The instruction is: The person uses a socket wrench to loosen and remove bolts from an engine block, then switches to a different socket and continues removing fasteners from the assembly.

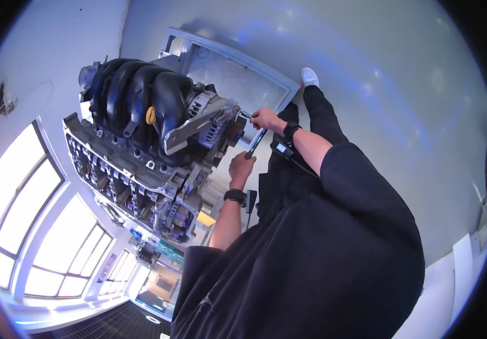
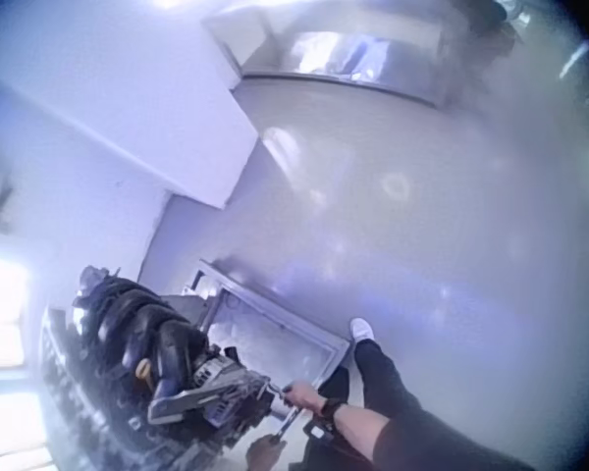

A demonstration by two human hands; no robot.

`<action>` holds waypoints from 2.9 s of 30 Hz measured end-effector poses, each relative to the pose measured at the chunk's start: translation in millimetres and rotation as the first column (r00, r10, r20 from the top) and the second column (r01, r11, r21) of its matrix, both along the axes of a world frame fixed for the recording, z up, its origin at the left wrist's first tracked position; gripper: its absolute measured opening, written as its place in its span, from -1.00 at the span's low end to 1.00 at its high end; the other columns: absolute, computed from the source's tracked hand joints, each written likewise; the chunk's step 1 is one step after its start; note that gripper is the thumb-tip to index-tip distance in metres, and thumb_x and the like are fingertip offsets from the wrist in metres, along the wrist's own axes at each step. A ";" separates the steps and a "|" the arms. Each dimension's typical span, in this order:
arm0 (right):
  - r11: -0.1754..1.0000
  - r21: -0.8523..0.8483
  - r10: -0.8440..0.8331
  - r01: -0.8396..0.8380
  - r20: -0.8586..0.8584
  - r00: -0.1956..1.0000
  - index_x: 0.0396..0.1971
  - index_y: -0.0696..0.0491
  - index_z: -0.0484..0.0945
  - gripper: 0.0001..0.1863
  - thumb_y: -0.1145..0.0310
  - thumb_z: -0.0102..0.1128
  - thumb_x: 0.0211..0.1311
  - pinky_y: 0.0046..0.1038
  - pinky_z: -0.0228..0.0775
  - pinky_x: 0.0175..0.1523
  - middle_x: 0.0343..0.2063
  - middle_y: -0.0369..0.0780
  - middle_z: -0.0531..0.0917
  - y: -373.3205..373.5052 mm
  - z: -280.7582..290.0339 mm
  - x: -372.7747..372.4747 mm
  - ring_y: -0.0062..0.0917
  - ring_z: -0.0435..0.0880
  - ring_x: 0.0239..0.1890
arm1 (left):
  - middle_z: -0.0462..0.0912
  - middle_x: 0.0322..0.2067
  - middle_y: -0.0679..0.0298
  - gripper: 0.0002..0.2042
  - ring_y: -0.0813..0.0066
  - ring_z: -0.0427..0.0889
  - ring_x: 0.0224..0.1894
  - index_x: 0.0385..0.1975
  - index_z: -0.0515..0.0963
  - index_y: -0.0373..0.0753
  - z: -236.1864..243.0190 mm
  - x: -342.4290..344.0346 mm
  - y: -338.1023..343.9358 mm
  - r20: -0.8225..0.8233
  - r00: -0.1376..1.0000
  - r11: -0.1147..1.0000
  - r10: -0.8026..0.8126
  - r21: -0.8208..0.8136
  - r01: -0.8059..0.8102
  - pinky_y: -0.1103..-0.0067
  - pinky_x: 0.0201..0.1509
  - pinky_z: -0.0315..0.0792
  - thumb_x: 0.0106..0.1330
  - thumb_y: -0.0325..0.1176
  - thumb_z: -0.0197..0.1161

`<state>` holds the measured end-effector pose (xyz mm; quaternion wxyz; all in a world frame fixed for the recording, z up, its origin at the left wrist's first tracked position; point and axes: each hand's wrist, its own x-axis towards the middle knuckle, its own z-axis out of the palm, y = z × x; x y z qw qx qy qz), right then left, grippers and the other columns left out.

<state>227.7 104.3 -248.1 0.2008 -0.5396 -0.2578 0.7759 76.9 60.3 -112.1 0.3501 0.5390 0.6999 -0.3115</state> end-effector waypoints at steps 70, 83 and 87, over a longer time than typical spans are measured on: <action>0.929 0.301 -0.049 -0.216 0.678 0.733 -0.48 0.21 0.59 -0.78 0.34 0.16 -0.06 -0.16 0.43 -0.17 -0.45 0.07 0.61 -7.3 40.9 -21.3 -0.04 0.60 -0.31 | 0.57 -0.29 -0.02 -0.69 0.04 0.54 -0.15 -0.22 0.43 -0.30 -116.5 -59.4 -19.0 0.498 0.866 0.999 -0.034 -0.005 0.041 0.31 -0.10 0.37 0.24 -0.17 0.09; 0.731 -0.445 -0.679 0.517 -0.408 0.610 0.15 0.06 0.20 -0.40 0.02 0.00 0.20 -0.07 0.00 0.30 0.13 -0.03 0.27 -28.1 68.5 -53.1 -0.12 0.24 0.19 | 0.59 -0.18 -0.04 -0.59 -0.07 0.53 -0.08 0.00 0.41 -0.13 -104.1 -23.0 -34.3 0.433 0.901 0.980 -0.018 0.187 -0.071 0.18 -0.01 0.37 0.27 -0.03 -0.03; 0.690 -0.482 -0.723 0.539 -0.441 0.532 0.16 -0.01 0.19 -0.41 0.03 -0.01 0.20 0.04 -0.05 0.30 0.15 -0.06 0.25 -31.9 70.1 -58.0 -0.09 0.22 0.19 | 0.56 -0.17 -0.12 -0.56 -0.13 0.51 -0.08 -0.03 0.42 -0.23 -113.1 -29.3 -41.4 0.399 0.917 0.986 -0.020 0.162 -0.049 0.17 -0.01 0.37 0.30 -0.01 -0.08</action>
